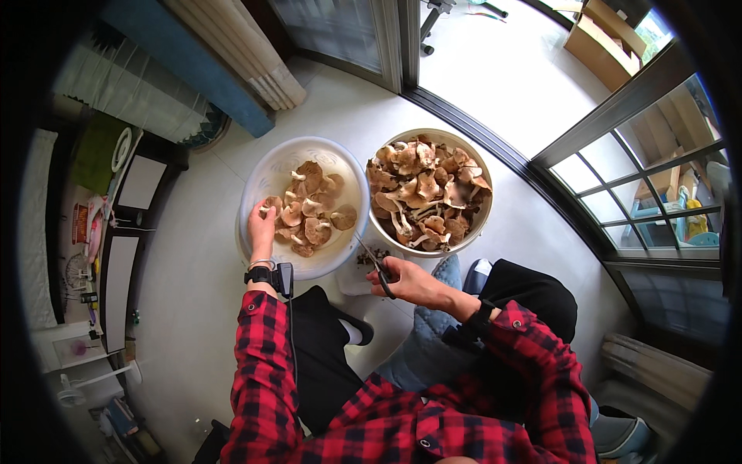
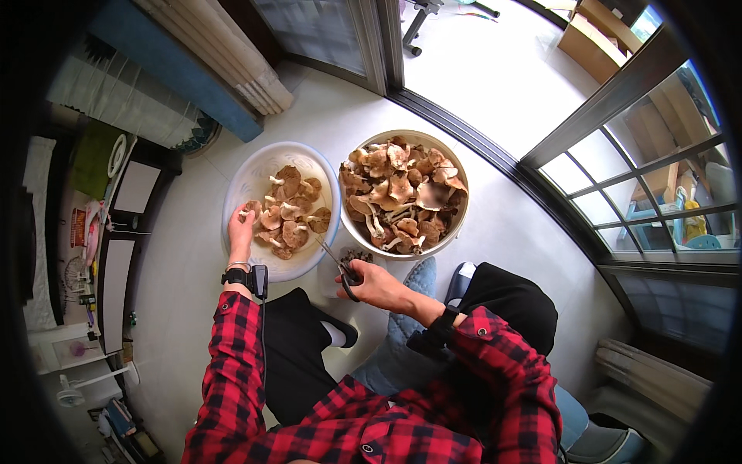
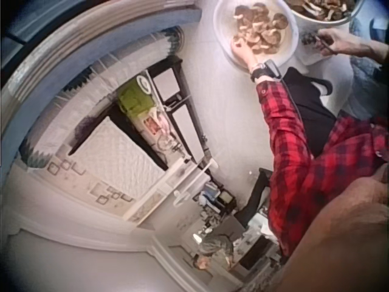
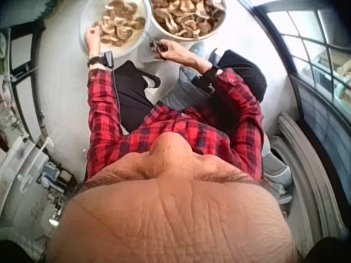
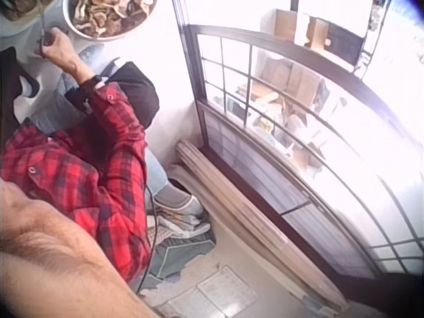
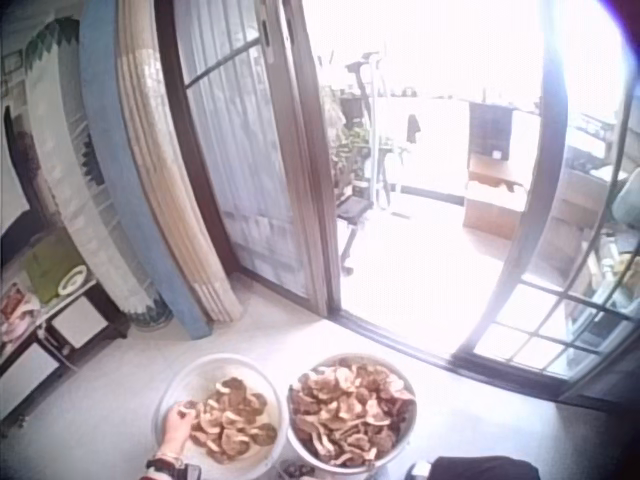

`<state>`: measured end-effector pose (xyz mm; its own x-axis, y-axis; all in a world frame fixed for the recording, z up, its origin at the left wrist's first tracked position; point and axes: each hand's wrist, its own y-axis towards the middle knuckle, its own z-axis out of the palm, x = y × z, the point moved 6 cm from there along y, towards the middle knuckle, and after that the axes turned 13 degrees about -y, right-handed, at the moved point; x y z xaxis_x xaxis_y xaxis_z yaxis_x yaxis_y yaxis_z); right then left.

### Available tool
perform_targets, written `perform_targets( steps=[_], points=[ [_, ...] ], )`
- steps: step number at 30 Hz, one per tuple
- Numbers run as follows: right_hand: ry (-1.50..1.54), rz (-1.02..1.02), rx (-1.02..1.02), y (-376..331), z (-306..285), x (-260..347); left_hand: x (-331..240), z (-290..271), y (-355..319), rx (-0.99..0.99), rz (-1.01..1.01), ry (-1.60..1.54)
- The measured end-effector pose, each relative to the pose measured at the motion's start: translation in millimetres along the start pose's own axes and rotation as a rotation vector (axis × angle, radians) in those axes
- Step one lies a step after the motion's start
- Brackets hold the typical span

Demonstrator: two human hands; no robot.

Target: The person sits on the floor and uses scissors to trim the stems of mushrooms. They pick mushrooms from a large bowl, cut the stems, and place the trimmed mushrooms into a smaller bowl while discarding the stems.

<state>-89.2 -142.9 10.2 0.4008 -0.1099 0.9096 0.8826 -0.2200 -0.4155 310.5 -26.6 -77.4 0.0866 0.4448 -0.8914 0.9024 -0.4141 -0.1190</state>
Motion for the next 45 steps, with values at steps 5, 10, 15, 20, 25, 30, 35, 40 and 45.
perform_targets(
  steps=[5, 10, 15, 20, 25, 30, 35, 40, 45],
  points=[
    [-0.002, 0.034, 0.013, -8, -4, 8, -17, -11, -12, -0.142, 0.000, -0.093],
    [0.004, 0.042, 0.033, -17, -11, 12, -68, -12, -43, -0.227, 0.182, 0.347],
    [-0.020, 0.010, -0.039, -18, -21, 15, -110, 21, -65, -0.141, 0.369, 0.402],
    [0.112, -0.005, -0.087, -17, -29, 19, -123, 62, -61, 0.027, 0.313, 0.269],
    [0.114, -0.002, 0.031, -17, -20, 25, -141, 97, -50, 0.026, 0.708, 0.720],
    [0.133, 0.007, 0.013, -17, -26, 28, -122, 111, -19, 0.126, 0.596, 0.782],
    [0.145, 0.036, -0.006, -15, -32, 25, -116, 109, -4, 0.204, 0.473, 0.643],
    [0.196, -0.029, -0.152, -10, -41, 28, -150, 81, -31, 0.170, 0.596, 0.273],
    [0.257, -0.053, -0.383, -11, -69, 40, -183, 55, -100, 0.323, 0.532, -0.004]
  ],
)
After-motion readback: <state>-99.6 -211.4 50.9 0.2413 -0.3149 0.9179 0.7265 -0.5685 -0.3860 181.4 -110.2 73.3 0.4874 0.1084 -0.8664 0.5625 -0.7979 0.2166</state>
